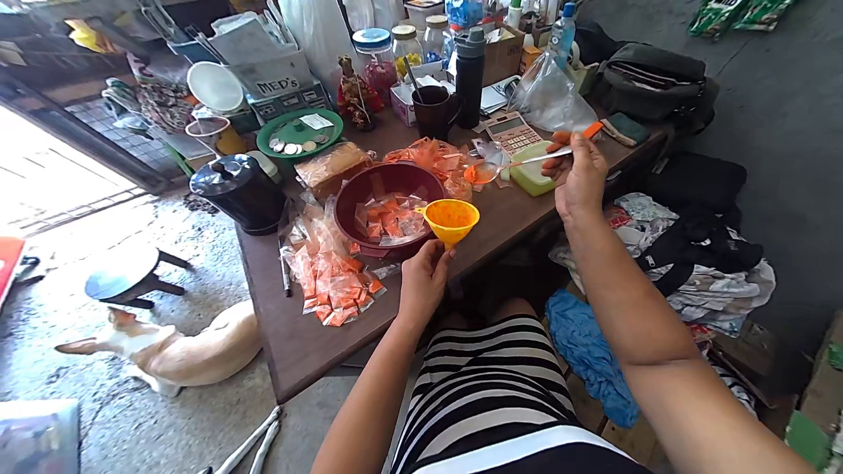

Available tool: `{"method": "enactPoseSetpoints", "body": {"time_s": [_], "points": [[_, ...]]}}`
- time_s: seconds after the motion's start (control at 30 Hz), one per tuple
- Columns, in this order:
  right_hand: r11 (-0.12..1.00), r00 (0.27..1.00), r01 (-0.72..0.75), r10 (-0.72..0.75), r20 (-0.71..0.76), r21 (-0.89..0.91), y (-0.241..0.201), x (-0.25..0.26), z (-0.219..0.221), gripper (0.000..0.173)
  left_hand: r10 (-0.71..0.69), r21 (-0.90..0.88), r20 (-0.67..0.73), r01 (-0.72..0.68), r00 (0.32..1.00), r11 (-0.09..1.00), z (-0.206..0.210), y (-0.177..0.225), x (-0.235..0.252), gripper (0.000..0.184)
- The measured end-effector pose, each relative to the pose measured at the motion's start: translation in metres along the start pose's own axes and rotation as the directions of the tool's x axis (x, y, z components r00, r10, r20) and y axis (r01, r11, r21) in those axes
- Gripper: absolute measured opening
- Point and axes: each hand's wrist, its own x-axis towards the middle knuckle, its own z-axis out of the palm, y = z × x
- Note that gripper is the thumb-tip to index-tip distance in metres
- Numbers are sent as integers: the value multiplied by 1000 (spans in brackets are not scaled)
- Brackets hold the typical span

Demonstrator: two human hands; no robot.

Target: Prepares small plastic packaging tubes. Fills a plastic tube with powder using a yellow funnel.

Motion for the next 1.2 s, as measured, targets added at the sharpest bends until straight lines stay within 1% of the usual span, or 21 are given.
{"method": "enactPoseSetpoints", "body": {"time_s": [0.1,0.13,0.17,0.2,0.23,0.3,0.33,0.37,0.4,0.43,0.47,0.53,0.67,0.77,0.87,0.97,1.03,1.07,1.13,1.2], "points": [[990,980,140,-139,142,0,-34,-10,12,37,21,-1,-19,-21,1000,1000,-2,-2,-4,17],[979,957,206,-202,209,2,-43,-16,16,36,28,-15,-24,-29,999,999,-2,-2,-5,17],[958,919,285,-273,286,-3,-50,-23,19,36,38,-34,-33,-39,999,999,-3,-2,-5,17],[925,864,379,-344,368,-24,-56,-31,22,35,49,-53,-45,-52,998,997,-2,-3,-6,17],[874,793,482,-405,455,-63,-62,-41,24,34,66,-72,-61,-70,996,995,-2,-3,-7,16],[713,616,687,-469,633,-139,-71,-66,28,38,112,-101,-99,-121,989,987,-1,-5,-11,15],[617,512,776,-493,704,-132,-72,-77,29,39,136,-105,-122,-149,983,983,0,-6,-13,15],[536,418,839,-520,745,-97,-72,-84,28,38,167,-107,-141,-182,976,977,0,-8,-15,15],[481,351,875,-546,761,-59,-73,-89,28,35,194,-106,-159,-212,968,971,1,-10,-17,14],[456,314,890,-571,758,-25,-74,-92,26,33,214,-108,-175,-235,961,966,2,-13,-20,14],[446,301,895,-592,748,-8,-76,-94,25,31,227,-112,-188,-250,956,962,2,-15,-22,13],[437,300,900,-617,728,-1,-79,-95,24,30,237,-120,-201,-265,950,957,3,-18,-26,13],[441,247,896,-598,762,56,-74,-96,25,27,253,-99,-216,-279,943,955,3,-19,-28,14],[411,242,911,-600,762,33,-74,-100,25,25,290,-70,-241,-315,926,947,4,-19,-29,14],[416,210,908,-574,791,60,-74,-106,27,23,324,-40,-287,-350,901,936,6,-21,-30,14],[403,226,914,-583,780,36,-75,-107,28,24,336,-41,-317,-367,887,929,11,-25,-31,13],[409,204,911,-573,794,61,-71,-107,30,22,322,-60,-315,-358,893,932,12,-27,-31,13],[404,203,913,-577,791,61,-70,-108,29,22,316,-69,-310,-353,897,933,12,-28,-30,12],[397,224,917,-582,782,33,-68,-108,29,22,304,-75,-304,-341,903,937,13,-27,-28,13],[408,212,912,-556,804,42,-66,-110,31,23,282,-78,-288,-316,915,946,14,-27,-30,13]]}}
